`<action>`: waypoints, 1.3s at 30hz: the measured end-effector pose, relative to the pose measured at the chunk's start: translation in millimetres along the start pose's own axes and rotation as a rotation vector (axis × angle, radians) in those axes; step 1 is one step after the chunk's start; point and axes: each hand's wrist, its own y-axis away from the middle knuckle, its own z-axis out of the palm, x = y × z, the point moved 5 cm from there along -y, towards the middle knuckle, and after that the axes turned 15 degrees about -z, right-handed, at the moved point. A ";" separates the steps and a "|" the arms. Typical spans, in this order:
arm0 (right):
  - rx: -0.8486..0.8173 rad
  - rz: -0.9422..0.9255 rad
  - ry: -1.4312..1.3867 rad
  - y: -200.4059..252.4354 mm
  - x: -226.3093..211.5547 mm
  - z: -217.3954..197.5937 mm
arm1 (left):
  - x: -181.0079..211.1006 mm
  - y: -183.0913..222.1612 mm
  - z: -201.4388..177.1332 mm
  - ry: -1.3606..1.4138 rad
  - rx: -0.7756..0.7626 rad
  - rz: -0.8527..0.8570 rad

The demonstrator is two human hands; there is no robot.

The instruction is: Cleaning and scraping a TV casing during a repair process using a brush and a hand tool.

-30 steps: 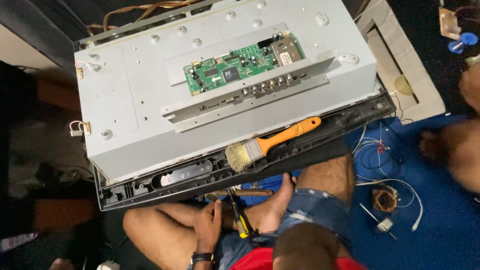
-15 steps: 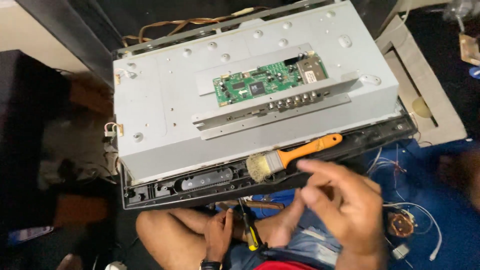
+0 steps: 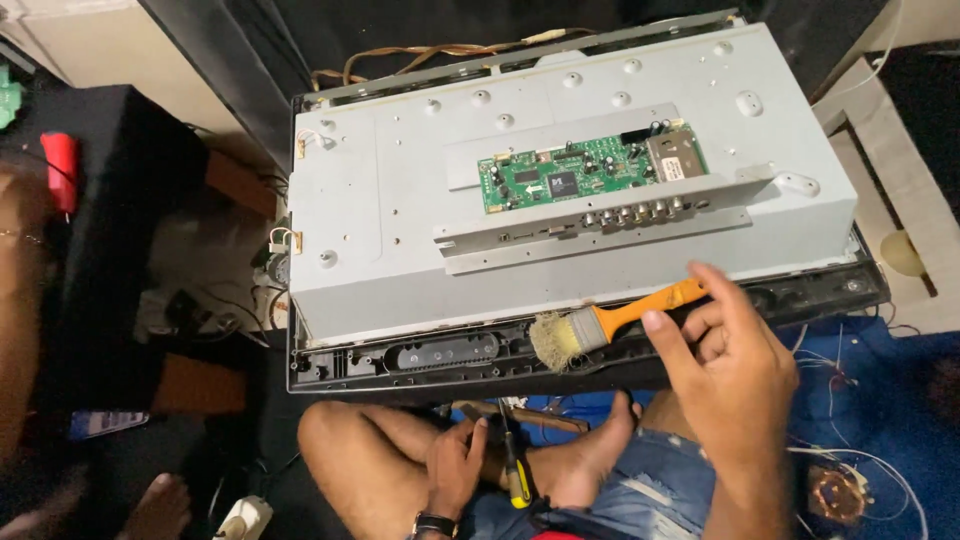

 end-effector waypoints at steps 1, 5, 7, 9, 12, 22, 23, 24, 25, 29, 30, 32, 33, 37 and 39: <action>-0.025 0.001 0.076 -2.5 -3.3 0.3 | 0.2 0.2 0.5 0.002 -0.004 0.000; -0.079 -0.048 0.274 -3.9 -2.5 2.9 | 3.8 1.8 -2.8 -0.005 -0.030 0.000; -0.116 -0.051 0.324 -3.3 -2.1 4.5 | 3.1 1.1 -1.2 -0.003 -0.023 0.003; -0.151 -0.053 0.374 -3.5 -5.0 5.4 | 3.0 1.7 -1.9 -0.004 -0.017 0.009; -0.101 -0.026 0.244 -3.4 -8.9 4.3 | 5.1 2.0 -4.3 0.022 -0.028 0.018; 0.184 -0.151 -0.327 10.2 -10.6 -7.6 | 8.4 4.9 -8.9 0.047 -0.035 0.009; 0.211 -0.273 -0.302 10.6 -15.6 -16.6 | 9.8 6.1 -9.2 0.042 -0.042 0.015; 0.212 -0.268 -0.296 14.9 -13.3 -20.5 | 8.3 5.2 -8.6 0.039 -0.049 0.017; 0.307 -0.236 -0.294 20.5 -8.9 -29.7 | 7.3 4.9 -7.5 0.040 -0.047 0.016; 0.392 -0.260 -0.200 19.8 13.7 -52.4 | 9.2 5.3 -8.3 0.022 -0.042 0.015; 0.393 -0.258 -0.192 17.3 16.7 -54.8 | 8.9 5.5 -6.0 0.023 -0.049 0.019; 0.318 -0.307 -0.320 10.6 20.1 -54.2 | 6.9 4.0 -4.1 0.002 -0.031 0.007; 0.317 -0.307 -0.317 9.3 20.7 -53.1 | 6.9 3.6 -3.1 0.004 -0.034 0.007; 0.231 -0.386 -0.375 8.0 24.1 -31.4 | 3.6 3.4 -2.0 -0.014 -0.046 -0.033; 0.212 -0.396 -0.392 5.0 14.7 -14.8 | 6.1 4.5 -5.0 -0.019 -0.035 -0.011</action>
